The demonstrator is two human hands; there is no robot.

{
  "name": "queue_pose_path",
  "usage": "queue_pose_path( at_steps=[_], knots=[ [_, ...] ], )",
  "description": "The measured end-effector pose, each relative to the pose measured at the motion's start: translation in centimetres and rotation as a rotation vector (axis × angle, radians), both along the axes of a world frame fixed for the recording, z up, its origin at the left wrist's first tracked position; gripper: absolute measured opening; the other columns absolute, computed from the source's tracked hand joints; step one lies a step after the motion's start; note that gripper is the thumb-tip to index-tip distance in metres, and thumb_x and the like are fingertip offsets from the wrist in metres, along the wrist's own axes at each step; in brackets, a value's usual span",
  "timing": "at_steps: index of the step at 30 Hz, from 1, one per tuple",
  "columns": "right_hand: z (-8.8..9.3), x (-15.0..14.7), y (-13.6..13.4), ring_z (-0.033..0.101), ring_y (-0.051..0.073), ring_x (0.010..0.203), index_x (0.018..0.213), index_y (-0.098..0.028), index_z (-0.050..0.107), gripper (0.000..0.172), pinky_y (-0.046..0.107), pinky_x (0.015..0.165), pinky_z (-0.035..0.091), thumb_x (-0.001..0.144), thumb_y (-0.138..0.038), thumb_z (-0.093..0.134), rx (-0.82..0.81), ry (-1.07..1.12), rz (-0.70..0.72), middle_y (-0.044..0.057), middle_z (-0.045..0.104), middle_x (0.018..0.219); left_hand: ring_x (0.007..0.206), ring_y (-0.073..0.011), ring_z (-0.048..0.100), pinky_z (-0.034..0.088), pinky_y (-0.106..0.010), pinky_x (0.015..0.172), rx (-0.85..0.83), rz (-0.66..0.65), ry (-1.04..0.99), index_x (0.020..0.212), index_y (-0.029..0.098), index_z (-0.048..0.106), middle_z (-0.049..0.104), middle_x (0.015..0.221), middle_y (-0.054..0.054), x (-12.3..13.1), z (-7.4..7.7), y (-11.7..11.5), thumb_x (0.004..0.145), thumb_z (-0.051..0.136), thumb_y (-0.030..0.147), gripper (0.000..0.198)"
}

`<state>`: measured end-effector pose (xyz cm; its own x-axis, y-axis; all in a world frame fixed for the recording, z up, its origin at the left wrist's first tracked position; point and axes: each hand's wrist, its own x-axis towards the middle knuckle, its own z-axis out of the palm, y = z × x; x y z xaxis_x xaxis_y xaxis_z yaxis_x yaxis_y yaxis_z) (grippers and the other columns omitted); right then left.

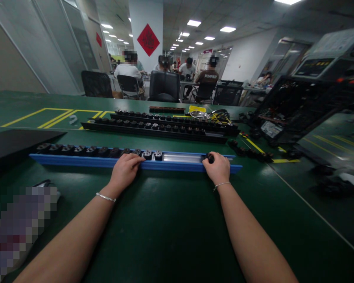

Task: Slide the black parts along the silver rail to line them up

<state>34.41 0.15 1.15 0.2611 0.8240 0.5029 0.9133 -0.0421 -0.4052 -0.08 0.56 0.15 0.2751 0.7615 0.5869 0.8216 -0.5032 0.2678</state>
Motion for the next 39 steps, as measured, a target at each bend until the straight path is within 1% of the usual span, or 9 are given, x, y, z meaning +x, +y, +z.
queue_pose_path(
  at_steps=[4,9,14,16,22,28,31,35,39],
  knots=[
    [0.1,0.1,0.0,0.055,0.027,0.097,0.095,-0.017,0.064,0.029,0.042,0.093,0.036,0.074,-0.03,0.048,-0.009,0.005,0.002,0.011,0.066,0.098,0.09,-0.0214,0.058,0.049,-0.037,0.084,0.001,0.003,0.0,0.097,0.023,0.071,0.069,0.095,-0.006,0.0,0.0,0.0,0.086,0.046,0.022,0.028],
    [0.3,0.5,-0.1,0.056,0.024,0.089,0.095,-0.016,0.063,0.029,0.038,0.087,0.04,0.076,-0.03,0.047,-0.041,0.034,-0.005,0.01,0.065,0.093,0.09,-0.0217,0.058,0.049,-0.037,0.084,0.005,0.004,0.004,0.097,0.022,0.071,0.069,0.096,-0.007,0.0,-0.1,0.0,0.086,0.045,0.022,0.028],
    [0.3,0.7,-0.3,0.055,0.026,0.097,0.095,-0.018,0.063,0.027,0.044,0.094,0.034,0.075,-0.031,0.049,-0.027,0.005,-0.021,0.009,0.066,0.097,0.09,-0.0219,0.058,0.049,-0.038,0.085,0.004,0.0,0.004,0.097,0.022,0.071,0.069,0.095,-0.007,0.0,-0.1,0.0,0.085,0.047,0.021,0.028],
    [0.2,0.7,-0.3,0.054,0.026,0.099,0.094,-0.018,0.063,0.027,0.045,0.095,0.033,0.075,-0.031,0.049,-0.016,-0.001,-0.029,0.009,0.066,0.097,0.09,-0.0219,0.058,0.048,-0.038,0.085,0.005,0.001,0.004,0.097,0.022,0.071,0.069,0.095,-0.007,0.0,-0.1,0.1,0.084,0.047,0.021,0.028],
    [-0.1,0.8,0.0,0.055,0.026,0.096,0.093,-0.017,0.065,0.03,0.041,0.093,0.036,0.073,-0.031,0.049,0.003,-0.014,-0.046,0.01,0.066,0.095,0.09,-0.0214,0.057,0.048,-0.037,0.085,-0.012,0.004,0.015,0.097,0.021,0.071,0.069,0.097,-0.007,0.0,0.0,0.0,0.085,0.046,0.022,0.028],
    [-0.1,1.2,0.1,0.056,0.026,0.092,0.096,-0.014,0.065,0.033,0.038,0.091,0.039,0.072,-0.031,0.048,0.004,0.011,-0.047,0.012,0.067,0.095,0.09,-0.022,0.057,0.048,-0.037,0.085,0.01,-0.003,0.018,0.098,0.02,0.071,0.068,0.096,-0.008,-0.1,-0.1,0.0,0.085,0.046,0.02,0.028],
    [-0.1,1.2,0.0,0.056,0.026,0.094,0.096,-0.015,0.065,0.033,0.04,0.094,0.037,0.073,-0.032,0.048,0.002,0.016,-0.043,0.011,0.067,0.096,0.09,-0.0222,0.057,0.048,-0.038,0.084,0.023,-0.01,0.023,0.099,0.018,0.071,0.068,0.096,-0.008,-0.2,-0.2,0.0,0.085,0.046,0.02,0.028],
    [-0.1,1.2,-0.1,0.056,0.026,0.095,0.095,-0.017,0.065,0.031,0.044,0.098,0.033,0.073,-0.032,0.049,0.016,0.019,-0.043,0.01,0.067,0.097,0.09,-0.0218,0.057,0.049,-0.037,0.084,0.015,-0.002,0.023,0.098,0.02,0.071,0.068,0.096,-0.007,-0.2,-0.2,0.1,0.085,0.047,0.02,0.028],
    [-0.1,1.6,0.0,0.056,0.025,0.09,0.094,-0.016,0.065,0.031,0.041,0.093,0.037,0.072,-0.03,0.048,0.009,0.043,-0.055,0.01,0.067,0.092,0.09,-0.0217,0.057,0.049,-0.037,0.085,0.005,0.003,0.017,0.098,0.021,0.071,0.069,0.096,-0.007,-0.1,-0.1,0.1,0.085,0.047,0.021,0.028]
  ],
)
